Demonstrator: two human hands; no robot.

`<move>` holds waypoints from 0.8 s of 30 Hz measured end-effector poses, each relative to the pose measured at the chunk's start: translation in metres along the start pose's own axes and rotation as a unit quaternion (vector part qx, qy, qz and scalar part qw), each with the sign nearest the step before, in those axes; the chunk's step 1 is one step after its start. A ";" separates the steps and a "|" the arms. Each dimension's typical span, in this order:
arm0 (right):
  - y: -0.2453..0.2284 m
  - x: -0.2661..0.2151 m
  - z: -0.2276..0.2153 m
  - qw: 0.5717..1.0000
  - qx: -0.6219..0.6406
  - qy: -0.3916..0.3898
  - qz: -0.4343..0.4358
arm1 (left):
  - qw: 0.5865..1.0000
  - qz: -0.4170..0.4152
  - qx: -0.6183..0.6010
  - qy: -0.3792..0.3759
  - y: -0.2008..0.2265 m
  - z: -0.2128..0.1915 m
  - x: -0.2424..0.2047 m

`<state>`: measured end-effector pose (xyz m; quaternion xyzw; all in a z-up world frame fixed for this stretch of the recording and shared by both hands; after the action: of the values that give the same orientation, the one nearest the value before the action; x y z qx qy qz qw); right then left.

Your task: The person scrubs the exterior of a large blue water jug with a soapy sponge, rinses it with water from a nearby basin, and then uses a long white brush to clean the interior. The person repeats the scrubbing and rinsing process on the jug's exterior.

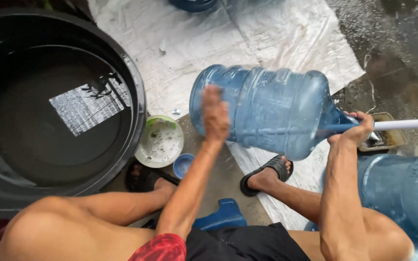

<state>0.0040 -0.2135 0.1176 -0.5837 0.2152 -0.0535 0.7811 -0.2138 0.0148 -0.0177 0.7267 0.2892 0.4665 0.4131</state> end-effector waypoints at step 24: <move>-0.031 -0.057 0.011 0.995 -0.047 0.089 -0.002 | 0.930 -0.141 -0.244 -0.235 0.132 -0.029 -0.008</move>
<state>-0.0376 -0.1947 0.1646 -0.6132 0.2847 -0.0962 0.7305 -0.2394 -0.0471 0.1003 0.6438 0.1607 0.2754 0.6956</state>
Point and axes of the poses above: each hand's wrist, its own x-axis towards the middle knuckle, its own z-axis out of the palm, y = z × x, the point moved 1 cm from there along x, towards the middle knuckle, and after that the axes turned 12 degrees about -x, right-handed, at the moved point
